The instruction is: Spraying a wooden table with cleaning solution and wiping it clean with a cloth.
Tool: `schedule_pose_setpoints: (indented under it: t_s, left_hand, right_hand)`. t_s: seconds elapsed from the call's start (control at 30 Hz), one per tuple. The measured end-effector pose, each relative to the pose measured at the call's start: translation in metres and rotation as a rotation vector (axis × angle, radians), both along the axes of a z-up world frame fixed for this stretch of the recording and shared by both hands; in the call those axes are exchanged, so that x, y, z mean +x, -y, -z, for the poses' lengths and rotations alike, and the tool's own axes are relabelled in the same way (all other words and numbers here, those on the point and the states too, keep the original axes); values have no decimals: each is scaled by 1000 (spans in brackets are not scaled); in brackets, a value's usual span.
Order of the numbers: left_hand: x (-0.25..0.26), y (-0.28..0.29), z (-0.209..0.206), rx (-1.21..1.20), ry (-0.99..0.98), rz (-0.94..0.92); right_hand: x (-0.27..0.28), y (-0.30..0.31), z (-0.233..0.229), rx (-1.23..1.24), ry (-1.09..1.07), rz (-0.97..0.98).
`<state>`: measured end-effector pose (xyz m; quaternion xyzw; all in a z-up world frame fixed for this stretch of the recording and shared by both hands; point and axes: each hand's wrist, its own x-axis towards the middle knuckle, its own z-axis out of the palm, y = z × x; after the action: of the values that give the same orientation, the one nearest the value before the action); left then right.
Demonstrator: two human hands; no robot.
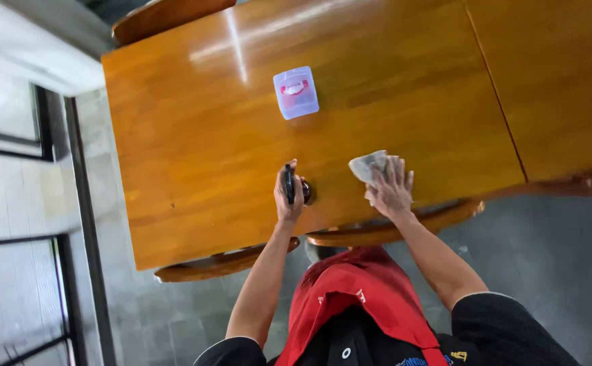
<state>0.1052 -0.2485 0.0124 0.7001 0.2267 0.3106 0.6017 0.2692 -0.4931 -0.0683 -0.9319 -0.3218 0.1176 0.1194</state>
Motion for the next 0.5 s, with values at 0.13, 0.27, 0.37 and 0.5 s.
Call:
schedule_pose_setpoints:
  t_s: [0.13, 0.27, 0.37, 0.5]
  left_hand:
    - [11, 6, 21, 32, -86, -58]
    - [2, 27, 7, 135, -4, -182]
    - [8, 27, 5, 128, -13, -245]
    - [10, 29, 17, 154, 54, -259]
  right_hand:
    - [112, -26, 15, 15, 35, 14]
    - [152, -88, 23, 44, -46, 97]
    - [133, -135, 15, 124, -6, 47]
    - [56, -135, 9, 221, 4, -375]
